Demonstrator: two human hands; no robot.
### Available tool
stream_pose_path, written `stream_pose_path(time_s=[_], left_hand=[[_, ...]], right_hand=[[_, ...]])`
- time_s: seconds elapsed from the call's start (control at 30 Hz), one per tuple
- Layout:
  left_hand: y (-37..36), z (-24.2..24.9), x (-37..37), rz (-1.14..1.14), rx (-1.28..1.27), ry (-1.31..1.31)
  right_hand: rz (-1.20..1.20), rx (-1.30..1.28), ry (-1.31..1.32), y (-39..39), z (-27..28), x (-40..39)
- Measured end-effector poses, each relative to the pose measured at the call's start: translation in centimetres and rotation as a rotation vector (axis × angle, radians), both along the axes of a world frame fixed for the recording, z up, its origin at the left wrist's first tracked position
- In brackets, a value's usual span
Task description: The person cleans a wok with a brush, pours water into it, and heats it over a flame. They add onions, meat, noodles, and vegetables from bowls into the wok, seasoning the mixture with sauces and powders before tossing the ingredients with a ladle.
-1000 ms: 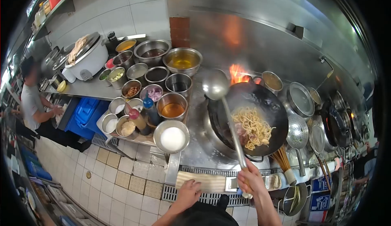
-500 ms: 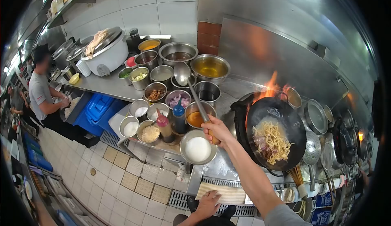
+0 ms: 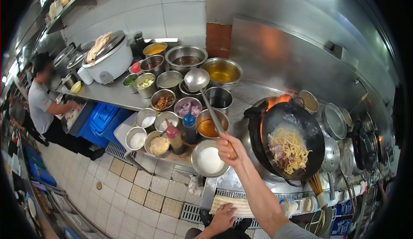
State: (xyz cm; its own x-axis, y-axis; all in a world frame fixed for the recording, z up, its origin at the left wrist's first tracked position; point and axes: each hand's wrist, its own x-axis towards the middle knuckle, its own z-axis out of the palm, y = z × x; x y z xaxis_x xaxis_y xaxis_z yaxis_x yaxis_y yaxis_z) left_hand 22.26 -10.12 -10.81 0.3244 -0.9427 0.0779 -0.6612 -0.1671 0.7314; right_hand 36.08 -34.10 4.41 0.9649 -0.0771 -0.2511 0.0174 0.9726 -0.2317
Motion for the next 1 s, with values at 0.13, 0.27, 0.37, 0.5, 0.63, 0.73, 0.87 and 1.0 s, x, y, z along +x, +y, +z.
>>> stream_pose_path(time_s=[0.13,0.27,0.37,0.5,0.63,0.73,0.87,1.0], left_hand=[[0.1,-0.4,0.1,-0.004,-0.035,-0.022],[-0.5,1.4,0.7,-0.019,-0.038,0.069],[-0.8,1.8,1.0,-0.049,0.0,0.033],[-0.8,1.9,1.0,-0.069,0.012,0.043],[-0.7,1.8,0.8,-0.052,0.011,0.031],[-0.3,0.9,0.9,-0.06,-0.043,-0.007],[-0.3,1.5,0.6,-0.02,-0.002,-0.015],[0.9,2.9,0.9,0.121,-0.084,0.17]], right_hand=[[-0.121,-0.183,0.044,1.0,0.3,-11.3],[-0.344,-0.291,0.295,4.1,3.3,-28.7],[-0.373,-0.835,0.798,6.5,7.8,-35.7],[-0.436,-1.238,1.132,7.1,8.4,-38.3],[-0.424,-1.102,1.014,6.9,9.0,-33.8],[-0.331,-1.038,0.701,4.8,7.2,-28.3],[-0.173,-0.935,0.443,1.1,4.5,-18.6],[-0.056,-1.134,0.465,-1.0,3.9,-11.4]])
